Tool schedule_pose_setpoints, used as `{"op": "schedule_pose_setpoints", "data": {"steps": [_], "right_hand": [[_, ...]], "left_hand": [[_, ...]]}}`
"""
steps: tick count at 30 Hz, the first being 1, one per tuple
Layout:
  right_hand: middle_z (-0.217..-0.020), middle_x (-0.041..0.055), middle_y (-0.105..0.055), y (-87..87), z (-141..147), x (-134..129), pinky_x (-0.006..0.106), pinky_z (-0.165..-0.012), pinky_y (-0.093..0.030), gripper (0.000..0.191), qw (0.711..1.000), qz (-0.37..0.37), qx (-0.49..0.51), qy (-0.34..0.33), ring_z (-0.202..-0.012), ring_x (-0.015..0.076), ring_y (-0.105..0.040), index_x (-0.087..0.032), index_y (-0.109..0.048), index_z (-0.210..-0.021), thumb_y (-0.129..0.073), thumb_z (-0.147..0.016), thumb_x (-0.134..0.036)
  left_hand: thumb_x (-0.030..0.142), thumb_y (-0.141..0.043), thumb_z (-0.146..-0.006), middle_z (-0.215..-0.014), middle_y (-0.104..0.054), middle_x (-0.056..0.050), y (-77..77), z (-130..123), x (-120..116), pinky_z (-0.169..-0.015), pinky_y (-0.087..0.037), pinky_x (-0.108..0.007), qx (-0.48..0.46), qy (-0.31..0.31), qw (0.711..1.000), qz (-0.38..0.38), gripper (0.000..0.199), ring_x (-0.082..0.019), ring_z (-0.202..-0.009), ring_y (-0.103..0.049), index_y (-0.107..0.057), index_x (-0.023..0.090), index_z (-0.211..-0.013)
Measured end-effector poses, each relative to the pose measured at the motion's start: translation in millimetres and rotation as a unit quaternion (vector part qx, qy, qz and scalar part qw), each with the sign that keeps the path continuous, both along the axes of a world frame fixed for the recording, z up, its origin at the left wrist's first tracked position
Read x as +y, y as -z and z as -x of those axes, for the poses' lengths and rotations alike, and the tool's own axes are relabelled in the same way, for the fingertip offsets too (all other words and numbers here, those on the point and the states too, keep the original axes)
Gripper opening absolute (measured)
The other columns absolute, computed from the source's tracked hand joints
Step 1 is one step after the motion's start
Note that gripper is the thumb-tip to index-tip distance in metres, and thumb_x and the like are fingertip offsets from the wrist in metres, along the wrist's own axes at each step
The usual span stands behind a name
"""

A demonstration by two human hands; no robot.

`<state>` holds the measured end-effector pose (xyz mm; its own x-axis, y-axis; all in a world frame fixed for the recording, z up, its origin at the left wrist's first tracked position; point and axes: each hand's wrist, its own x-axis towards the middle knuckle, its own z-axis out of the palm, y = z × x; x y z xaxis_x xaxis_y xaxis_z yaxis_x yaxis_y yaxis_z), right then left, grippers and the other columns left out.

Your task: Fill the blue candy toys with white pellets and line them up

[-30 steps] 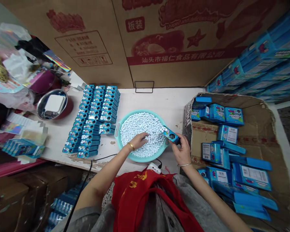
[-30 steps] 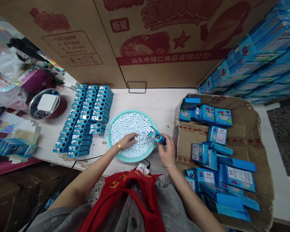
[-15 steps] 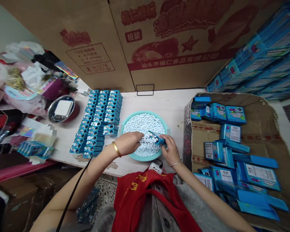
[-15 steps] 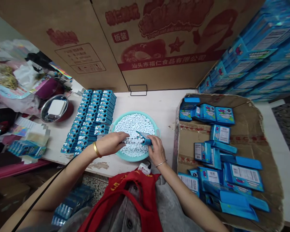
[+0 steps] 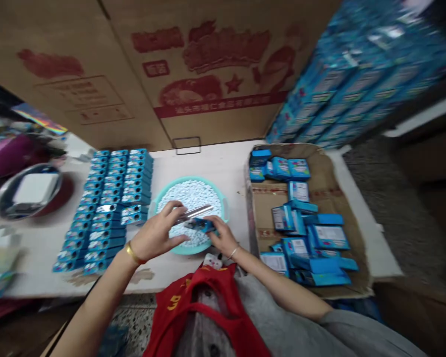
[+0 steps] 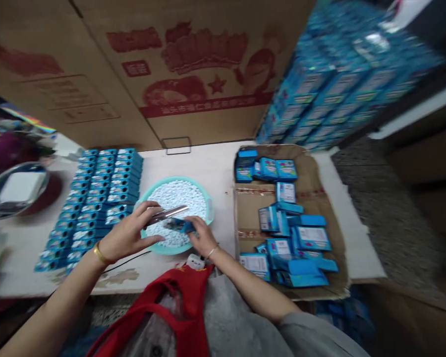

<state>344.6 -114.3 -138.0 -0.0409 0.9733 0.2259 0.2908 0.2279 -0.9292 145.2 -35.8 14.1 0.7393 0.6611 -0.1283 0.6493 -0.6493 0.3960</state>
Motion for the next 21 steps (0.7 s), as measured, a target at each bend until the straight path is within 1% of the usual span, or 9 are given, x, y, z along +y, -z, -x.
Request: {"op": "schedule_pose_setpoints", "data": {"steps": [3,5,8,10,11,13,15,17,21], "right_hand": [[-0.115,0.0094,-0.061,-6.8,2,3,0.039,-0.098,-0.045,0.038,1.000,-0.005,-0.023,-0.021,-0.112,0.0216,-0.055,-0.020,-0.054,-0.120,-0.052,-0.082,-0.017],[-0.118,0.0097,-0.061,-13.0,-4,3,0.038,-0.098,-0.045,0.041,0.998,-0.007,-0.041,-0.040,-0.113,0.0217,-0.055,-0.020,-0.051,-0.124,-0.056,-0.084,-0.023],[-0.124,0.0101,-0.057,-24.4,-43,3,0.037,-0.094,-0.047,0.051,0.997,0.008,-0.071,-0.004,-0.114,0.0222,-0.054,-0.023,-0.046,-0.130,-0.060,-0.083,-0.037],[-0.121,0.0114,-0.057,-29.5,-93,3,0.035,-0.085,-0.050,0.047,0.986,0.049,-0.112,0.114,-0.106,0.0222,-0.057,-0.022,-0.046,-0.129,-0.053,-0.087,-0.043],[-0.114,0.0123,-0.059,-30.3,-122,4,0.036,-0.081,-0.051,0.043,0.967,0.081,-0.152,0.190,-0.099,0.0223,-0.058,-0.020,-0.047,-0.126,-0.047,-0.090,-0.043],[-0.111,0.0157,-0.059,-27.1,-178,3,0.040,-0.087,-0.047,0.042,0.897,0.150,-0.291,0.297,-0.104,0.0266,-0.055,-0.016,-0.051,-0.122,-0.048,-0.090,-0.043],[-0.113,0.0195,-0.058,-17.9,-219,0,0.045,-0.089,-0.044,0.048,0.810,0.243,-0.420,0.329,-0.110,0.0321,-0.052,-0.013,-0.051,-0.123,-0.056,-0.085,-0.042],[-0.112,0.0211,-0.058,-4.2,-235,-3,0.044,-0.085,-0.044,0.053,0.758,0.312,-0.489,0.298,-0.109,0.0335,-0.053,-0.011,-0.050,-0.124,-0.063,-0.080,-0.038],[-0.116,0.0224,-0.057,24.4,-208,-3,0.038,-0.083,-0.046,0.047,0.759,0.323,-0.512,0.238,-0.108,0.0312,-0.055,-0.010,-0.053,-0.121,-0.064,-0.078,-0.024]], "left_hand": [[0.037,-0.059,-0.082,-0.120,-0.053,-0.010,37.5,-5,8,-0.080,-0.050,-0.033,-0.042,0.014,0.998,0.039,0.043,-0.022,-0.100,-0.059,-0.046,0.021,-0.121],[0.036,-0.054,-0.085,-0.105,-0.058,-0.006,49.2,-11,9,-0.077,-0.049,-0.031,-0.058,0.022,0.995,0.074,0.029,-0.020,-0.091,-0.060,-0.050,0.021,-0.110],[0.040,-0.051,-0.086,-0.095,-0.059,-0.004,46.5,-9,6,-0.072,-0.048,-0.029,-0.067,0.004,0.993,0.092,0.024,-0.018,-0.083,-0.058,-0.053,0.020,-0.100],[0.043,-0.051,-0.086,-0.093,-0.059,-0.004,39.0,1,3,-0.070,-0.047,-0.028,-0.063,-0.024,0.994,0.083,0.026,-0.018,-0.080,-0.058,-0.053,0.020,-0.099],[0.044,-0.051,-0.085,-0.093,-0.060,-0.004,35.7,8,2,-0.070,-0.047,-0.028,-0.061,-0.040,0.994,0.076,0.028,-0.018,-0.080,-0.058,-0.054,0.020,-0.099],[0.046,-0.052,-0.084,-0.094,-0.061,-0.005,31.7,25,0,-0.072,-0.048,-0.029,-0.057,-0.074,0.994,0.060,0.030,-0.020,-0.083,-0.060,-0.055,0.020,-0.099],[0.050,-0.052,-0.083,-0.096,-0.062,-0.006,31.6,45,-3,-0.075,-0.049,-0.030,-0.048,-0.107,0.992,0.049,0.034,-0.021,-0.086,-0.061,-0.056,0.020,-0.099],[0.053,-0.052,-0.081,-0.098,-0.063,-0.006,34.0,68,-6,-0.078,-0.049,-0.033,-0.035,-0.145,0.988,0.046,0.037,-0.023,-0.089,-0.061,-0.056,0.022,-0.100],[0.055,-0.052,-0.077,-0.098,-0.063,-0.005,37.3,112,-12,-0.080,-0.050,-0.039,-0.002,-0.234,0.972,0.030,0.038,-0.026,-0.090,-0.061,-0.051,0.026,-0.101]]}}
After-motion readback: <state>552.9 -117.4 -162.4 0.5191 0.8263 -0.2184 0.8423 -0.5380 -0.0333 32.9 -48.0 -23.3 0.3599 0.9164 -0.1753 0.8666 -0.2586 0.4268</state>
